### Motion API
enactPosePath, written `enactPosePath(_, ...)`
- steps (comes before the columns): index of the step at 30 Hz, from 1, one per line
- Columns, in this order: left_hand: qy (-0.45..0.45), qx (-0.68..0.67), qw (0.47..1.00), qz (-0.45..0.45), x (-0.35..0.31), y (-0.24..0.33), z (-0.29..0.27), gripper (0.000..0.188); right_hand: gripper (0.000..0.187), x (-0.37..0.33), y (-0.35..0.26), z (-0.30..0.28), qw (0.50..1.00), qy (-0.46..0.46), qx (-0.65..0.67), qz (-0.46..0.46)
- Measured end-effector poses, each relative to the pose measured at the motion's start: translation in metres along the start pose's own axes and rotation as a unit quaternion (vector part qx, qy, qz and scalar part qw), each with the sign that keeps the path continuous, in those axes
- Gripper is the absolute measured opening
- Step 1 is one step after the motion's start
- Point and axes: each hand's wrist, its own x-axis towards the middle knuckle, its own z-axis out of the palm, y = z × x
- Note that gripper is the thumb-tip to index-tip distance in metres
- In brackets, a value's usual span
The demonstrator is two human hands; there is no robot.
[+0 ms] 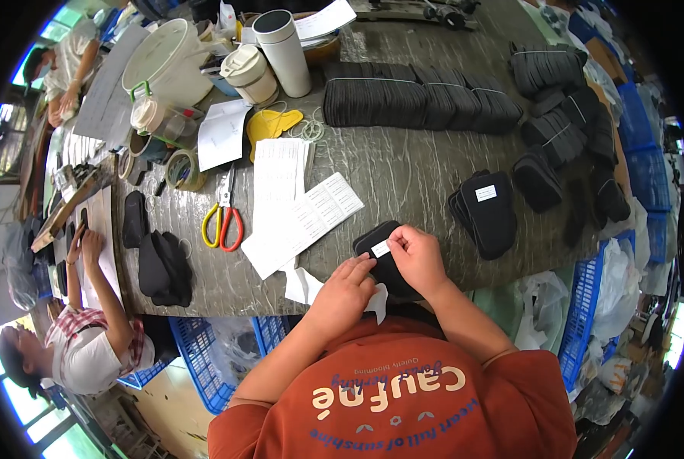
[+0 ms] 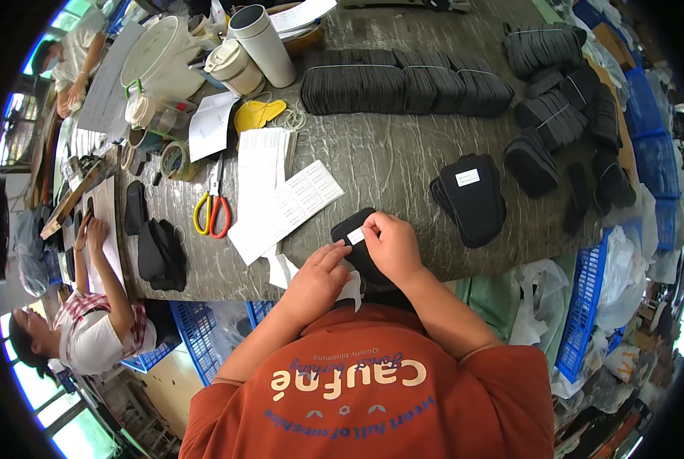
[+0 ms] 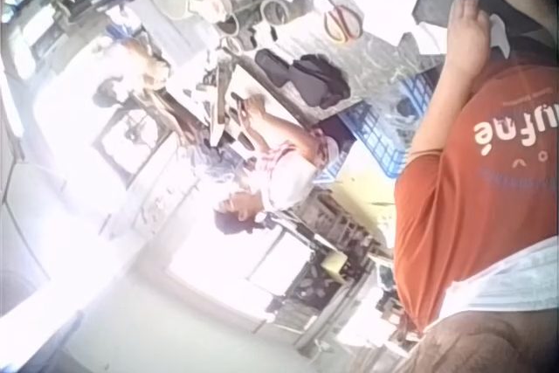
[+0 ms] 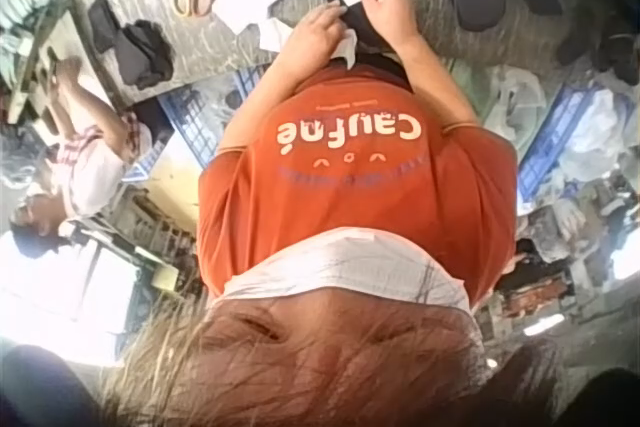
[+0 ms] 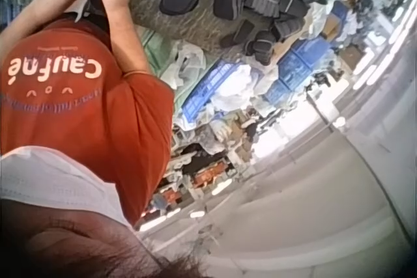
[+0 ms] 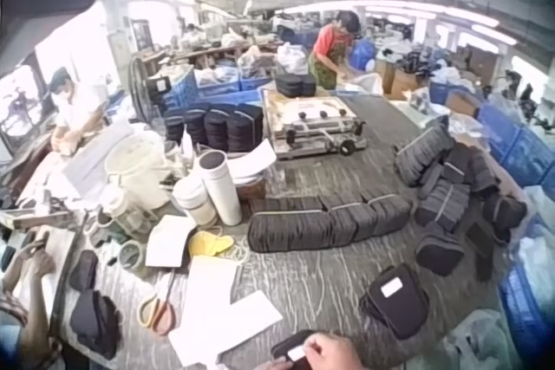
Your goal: Attaching adhesive labels to fabric shoe upper components and stacking them.
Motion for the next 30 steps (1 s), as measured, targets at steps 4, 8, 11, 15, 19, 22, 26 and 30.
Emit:
enactPosePath(4, -0.029, 0.041, 0.999, -0.005, 0.003, 0.0, 0.001, 0.018, 0.005, 0.0, 0.0, 0.001, 1.0, 0.008, -0.009, 0.0)
enactPosePath(8, -0.013, 0.061, 0.998, -0.002, 0.005, 0.003, 0.001, 0.012, 0.015, 0.0, 0.005, 0.003, 0.998, 0.024, 0.036, 0.051)
enactPosePath(11, -0.02, 0.075, 0.997, -0.008, 0.006, 0.004, 0.003, 0.012, 0.025, 0.0, 0.013, 0.006, 0.995, 0.034, 0.037, 0.082)
enactPosePath(15, -0.024, 0.085, 0.996, -0.019, 0.005, 0.004, 0.002, 0.012, 0.028, 0.005, -0.007, 0.005, 0.993, 0.024, -0.07, 0.089)
enactPosePath(19, -0.018, 0.072, 0.997, -0.007, 0.014, 0.006, 0.003, 0.012, 0.024, 0.003, 0.008, 0.005, 0.979, 0.122, -0.154, -0.048)
enactPosePath(22, 0.003, -0.038, 0.999, -0.026, 0.015, 0.002, 0.005, 0.01, 0.018, 0.001, 0.016, 0.01, 0.963, 0.151, -0.144, -0.17)
enactPosePath(26, 0.019, -0.099, 0.994, -0.04, 0.001, -0.003, 0.011, 0.008, 0.016, 0.0, 0.023, 0.012, 0.972, 0.149, -0.087, -0.16)
enactPosePath(30, 0.013, -0.116, 0.991, -0.062, -0.003, -0.008, 0.016, 0.007, 0.014, 0.007, 0.017, -0.015, 0.984, 0.146, -0.028, -0.093)
